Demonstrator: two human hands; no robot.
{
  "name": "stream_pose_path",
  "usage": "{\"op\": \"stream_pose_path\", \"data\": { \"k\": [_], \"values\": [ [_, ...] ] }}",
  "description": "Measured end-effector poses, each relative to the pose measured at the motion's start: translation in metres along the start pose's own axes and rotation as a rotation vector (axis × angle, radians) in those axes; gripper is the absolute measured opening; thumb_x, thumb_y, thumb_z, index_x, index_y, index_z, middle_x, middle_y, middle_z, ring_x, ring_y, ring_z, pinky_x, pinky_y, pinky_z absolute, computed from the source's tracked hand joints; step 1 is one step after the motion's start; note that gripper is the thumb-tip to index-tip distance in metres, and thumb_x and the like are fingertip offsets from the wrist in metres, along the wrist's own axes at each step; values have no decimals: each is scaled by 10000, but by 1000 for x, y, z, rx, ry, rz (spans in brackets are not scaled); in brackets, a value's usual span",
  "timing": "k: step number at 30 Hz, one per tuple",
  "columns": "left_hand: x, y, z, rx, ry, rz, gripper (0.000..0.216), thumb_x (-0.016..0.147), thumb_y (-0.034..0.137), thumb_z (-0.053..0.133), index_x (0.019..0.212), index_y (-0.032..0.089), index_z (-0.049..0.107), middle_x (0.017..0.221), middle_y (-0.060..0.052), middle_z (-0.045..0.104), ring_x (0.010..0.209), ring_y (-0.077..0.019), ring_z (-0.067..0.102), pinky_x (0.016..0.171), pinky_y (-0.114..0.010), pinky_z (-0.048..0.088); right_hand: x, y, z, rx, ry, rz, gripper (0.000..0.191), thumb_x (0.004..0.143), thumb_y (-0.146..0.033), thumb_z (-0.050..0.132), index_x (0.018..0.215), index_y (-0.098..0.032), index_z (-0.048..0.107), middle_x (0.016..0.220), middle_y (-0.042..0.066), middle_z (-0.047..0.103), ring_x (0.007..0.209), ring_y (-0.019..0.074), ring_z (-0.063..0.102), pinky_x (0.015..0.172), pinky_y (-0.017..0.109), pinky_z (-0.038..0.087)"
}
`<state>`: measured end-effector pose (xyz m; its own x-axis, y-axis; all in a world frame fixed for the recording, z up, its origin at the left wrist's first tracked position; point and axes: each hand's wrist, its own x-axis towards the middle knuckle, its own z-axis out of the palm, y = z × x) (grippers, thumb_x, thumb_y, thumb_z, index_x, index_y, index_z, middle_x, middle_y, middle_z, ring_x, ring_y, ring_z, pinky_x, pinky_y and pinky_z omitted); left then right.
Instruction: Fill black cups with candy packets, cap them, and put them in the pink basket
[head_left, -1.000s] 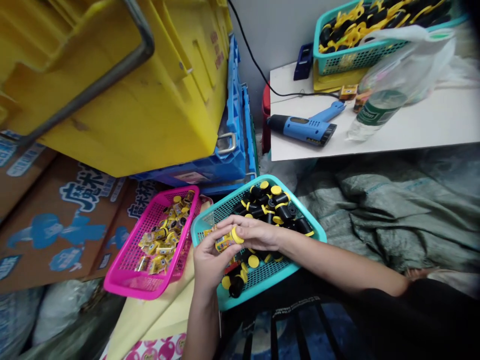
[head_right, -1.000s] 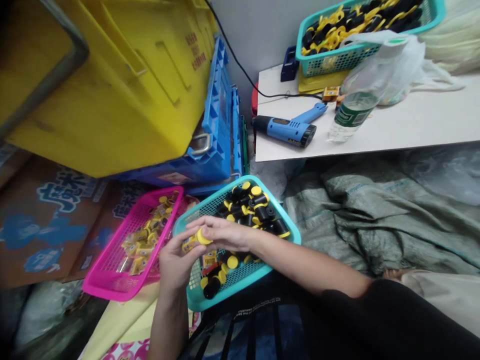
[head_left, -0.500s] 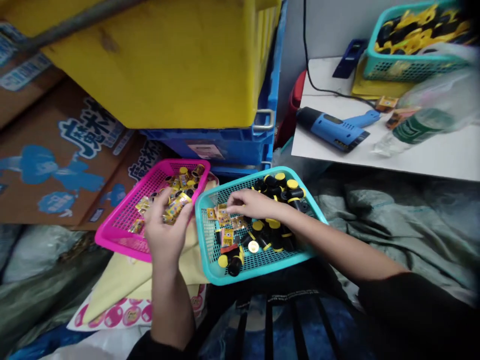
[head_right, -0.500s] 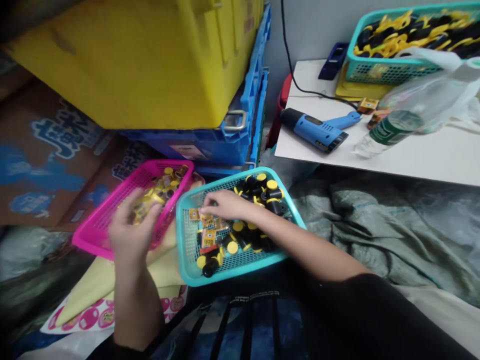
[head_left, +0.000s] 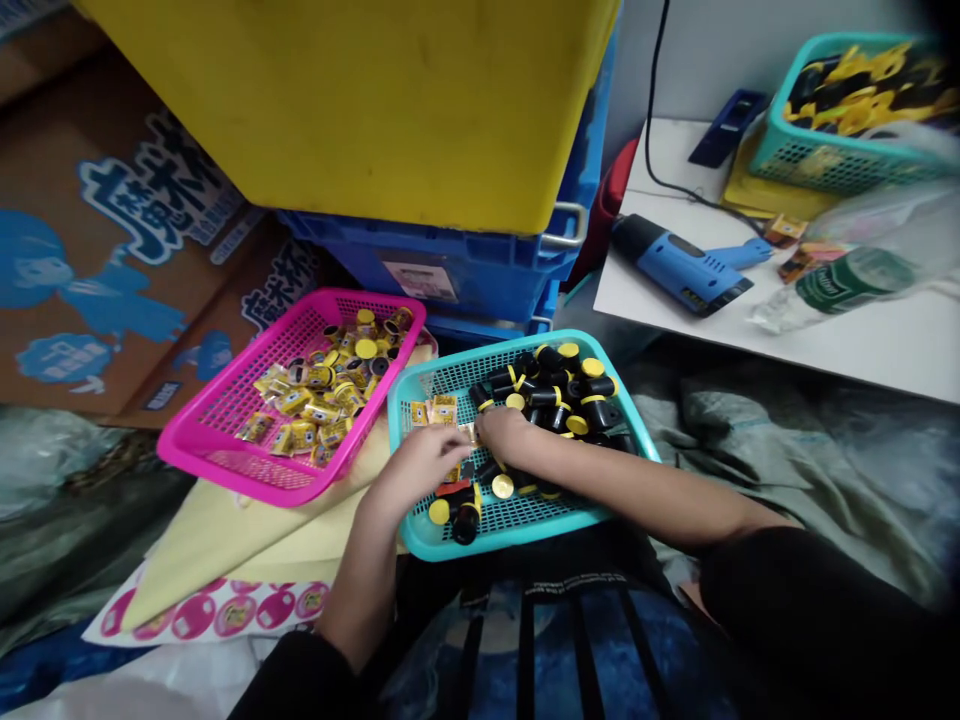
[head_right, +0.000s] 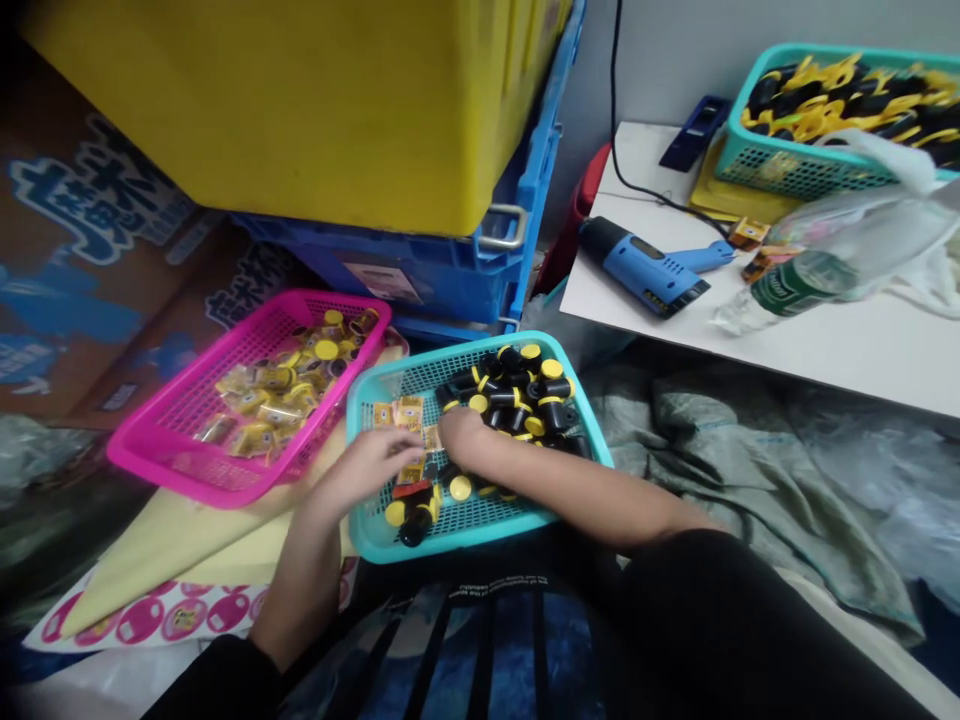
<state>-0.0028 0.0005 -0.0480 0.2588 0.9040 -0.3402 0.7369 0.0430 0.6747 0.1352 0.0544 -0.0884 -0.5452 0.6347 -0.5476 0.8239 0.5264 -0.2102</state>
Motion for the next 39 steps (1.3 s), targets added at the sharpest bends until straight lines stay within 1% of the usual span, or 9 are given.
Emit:
{"op": "stream_pose_path", "data": {
  "k": [2, 7, 11, 17, 23, 26, 30, 36, 39],
  "values": [
    [5, -2, 4, 96, -150, -25, 145, 779, 227, 588, 830, 218, 723, 839, -34, 732, 786, -208, 672, 740, -314, 511, -1, 7, -5, 51, 22, -26, 328, 828, -121, 522, 1140, -56, 604, 1076, 249, 641, 977, 321, 638, 743, 380, 488],
    [9, -7, 2, 391, 34, -182, 228, 827, 172, 489, 936, 179, 690, 1023, -106, 698, 999, -234, 626, 879, -325, 445, -22, 38, -21, 366, 268, -203, 254, 885, -296, 463, 1054, -202, 628, 1060, 90, 647, 920, 200, 614, 766, 295, 443],
    [17, -11, 15, 473, -33, -315, 262, 746, 310, 635, 933, 130, 666, 942, -163, 691, 877, -276, 656, 748, -328, 467, -37, 54, -22, 837, 471, -229, 192, 794, -358, 592, 822, -169, 573, 811, 22, 622, 730, 142, 553, 671, 259, 407],
    [27, -18, 28, 470, -37, -348, 98, 746, 212, 618, 812, 161, 669, 875, -115, 704, 865, -243, 659, 719, -286, 450, -41, 61, -10, 1135, 461, -221, 73, 765, -171, 487, 833, -185, 512, 835, 2, 603, 754, 135, 542, 727, 277, 414],
    [9, -12, 11, 397, 137, -358, 215, 824, 259, 531, 993, 183, 639, 851, -71, 718, 804, -220, 664, 705, -294, 461, -38, 61, -7, 1315, 335, -155, 118, 769, -170, 480, 863, -187, 548, 708, -27, 558, 578, 101, 513, 591, 238, 407],
    [1, -11, 5, 251, 291, -242, 198, 816, 327, 539, 851, 207, 693, 838, -54, 718, 816, -215, 662, 754, -319, 485, -38, 59, -8, 1309, 332, -175, 81, 786, -206, 519, 842, -178, 570, 686, -30, 549, 557, 90, 498, 577, 229, 398],
    [-8, -9, 2, 60, 460, -60, 242, 797, 345, 570, 960, 216, 694, 883, -44, 712, 812, -192, 665, 741, -319, 524, -39, 56, -10, 1309, 261, -173, 256, 845, -394, 523, 752, -162, 579, 632, -22, 554, 503, 85, 477, 537, 230, 382],
    [-19, -8, 2, 197, 559, 446, 120, 821, 170, 576, 810, 233, 678, 860, -41, 739, 888, -189, 661, 845, -364, 512, -37, 49, -12, 1317, 124, -91, 531, 868, -619, 405, 838, -141, 635, 616, -1, 568, 455, 89, 475, 539, 257, 400],
    [-22, -9, 1, 279, 612, 561, 143, 798, 123, 603, 825, 238, 684, 996, -61, 727, 967, -207, 649, 869, -379, 505, -34, 43, -10, 1288, 58, -112, 591, 823, -689, 415, 846, -142, 637, 603, 1, 564, 456, 97, 476, 526, 259, 399]
  ]
}}
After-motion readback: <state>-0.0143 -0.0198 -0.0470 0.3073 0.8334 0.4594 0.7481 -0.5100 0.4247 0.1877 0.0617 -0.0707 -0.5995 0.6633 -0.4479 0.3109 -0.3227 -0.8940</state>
